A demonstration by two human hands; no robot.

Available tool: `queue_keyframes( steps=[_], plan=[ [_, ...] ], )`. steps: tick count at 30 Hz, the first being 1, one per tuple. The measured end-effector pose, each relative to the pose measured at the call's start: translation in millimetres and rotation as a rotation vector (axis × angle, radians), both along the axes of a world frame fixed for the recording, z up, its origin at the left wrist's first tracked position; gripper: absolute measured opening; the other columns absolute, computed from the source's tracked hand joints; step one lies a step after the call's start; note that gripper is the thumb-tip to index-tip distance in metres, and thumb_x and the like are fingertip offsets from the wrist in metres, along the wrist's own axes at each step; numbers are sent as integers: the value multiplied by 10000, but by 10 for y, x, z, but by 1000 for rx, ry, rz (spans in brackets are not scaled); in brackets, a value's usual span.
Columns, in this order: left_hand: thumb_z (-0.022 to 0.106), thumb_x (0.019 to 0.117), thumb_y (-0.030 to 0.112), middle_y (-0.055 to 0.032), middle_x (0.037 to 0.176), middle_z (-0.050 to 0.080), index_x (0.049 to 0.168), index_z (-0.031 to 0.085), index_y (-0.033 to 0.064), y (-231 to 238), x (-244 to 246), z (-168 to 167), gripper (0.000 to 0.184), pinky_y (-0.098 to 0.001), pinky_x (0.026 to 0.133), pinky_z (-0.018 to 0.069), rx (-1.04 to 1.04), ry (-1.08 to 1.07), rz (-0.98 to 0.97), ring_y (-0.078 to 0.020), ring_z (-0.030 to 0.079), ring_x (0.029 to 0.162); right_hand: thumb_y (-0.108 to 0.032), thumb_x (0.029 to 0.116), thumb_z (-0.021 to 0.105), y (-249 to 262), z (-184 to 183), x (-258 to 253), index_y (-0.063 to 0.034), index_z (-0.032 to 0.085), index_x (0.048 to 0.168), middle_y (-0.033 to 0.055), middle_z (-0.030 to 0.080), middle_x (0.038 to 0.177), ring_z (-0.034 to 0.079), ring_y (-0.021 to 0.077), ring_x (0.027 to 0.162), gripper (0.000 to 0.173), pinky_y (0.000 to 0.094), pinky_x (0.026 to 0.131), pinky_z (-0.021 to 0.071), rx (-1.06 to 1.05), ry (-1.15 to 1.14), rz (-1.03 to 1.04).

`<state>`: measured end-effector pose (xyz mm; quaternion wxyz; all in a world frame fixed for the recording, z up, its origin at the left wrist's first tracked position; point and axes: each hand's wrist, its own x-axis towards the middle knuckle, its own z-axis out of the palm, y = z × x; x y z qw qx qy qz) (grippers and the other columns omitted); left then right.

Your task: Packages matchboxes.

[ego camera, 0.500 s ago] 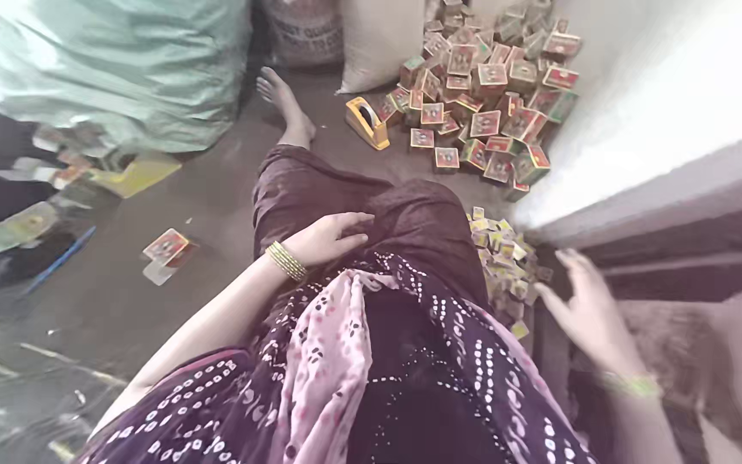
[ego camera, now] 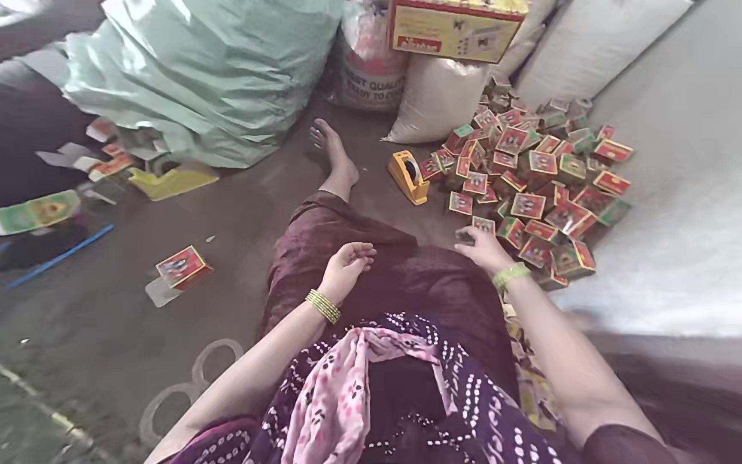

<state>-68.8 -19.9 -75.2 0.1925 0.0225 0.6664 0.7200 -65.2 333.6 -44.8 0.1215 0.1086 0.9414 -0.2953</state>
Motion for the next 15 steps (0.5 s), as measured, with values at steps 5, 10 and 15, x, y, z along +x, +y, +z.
queue_keyframes(
  steps=[5,10,15],
  plan=[
    [522,995,20,-104,1172,703,1282,589,10,29,-199,-138,294,-336,848,608,32,-88,-39,-183,718,979,-273,832,842,-160,-491,-1309,16,518,1428,288,580,1371,554,431,1295,737,595,1101,426,79,-17,-178],
    [522,1008,28,-115,1157,699,1302,569,7,-1,-359,-258,298,-366,867,605,104,-184,-45,-205,716,981,-332,787,881,-341,-905,-1956,13,461,1463,258,607,1350,583,383,1275,867,542,1099,449,-29,57,-351],
    [526,1004,41,-95,1138,706,1282,587,28,43,-465,-321,285,-352,868,598,109,-200,-100,-183,711,974,-306,919,745,-369,-1301,-2196,-3,515,1423,225,653,1297,638,351,1212,632,526,1064,490,-61,222,-415]
  ],
)
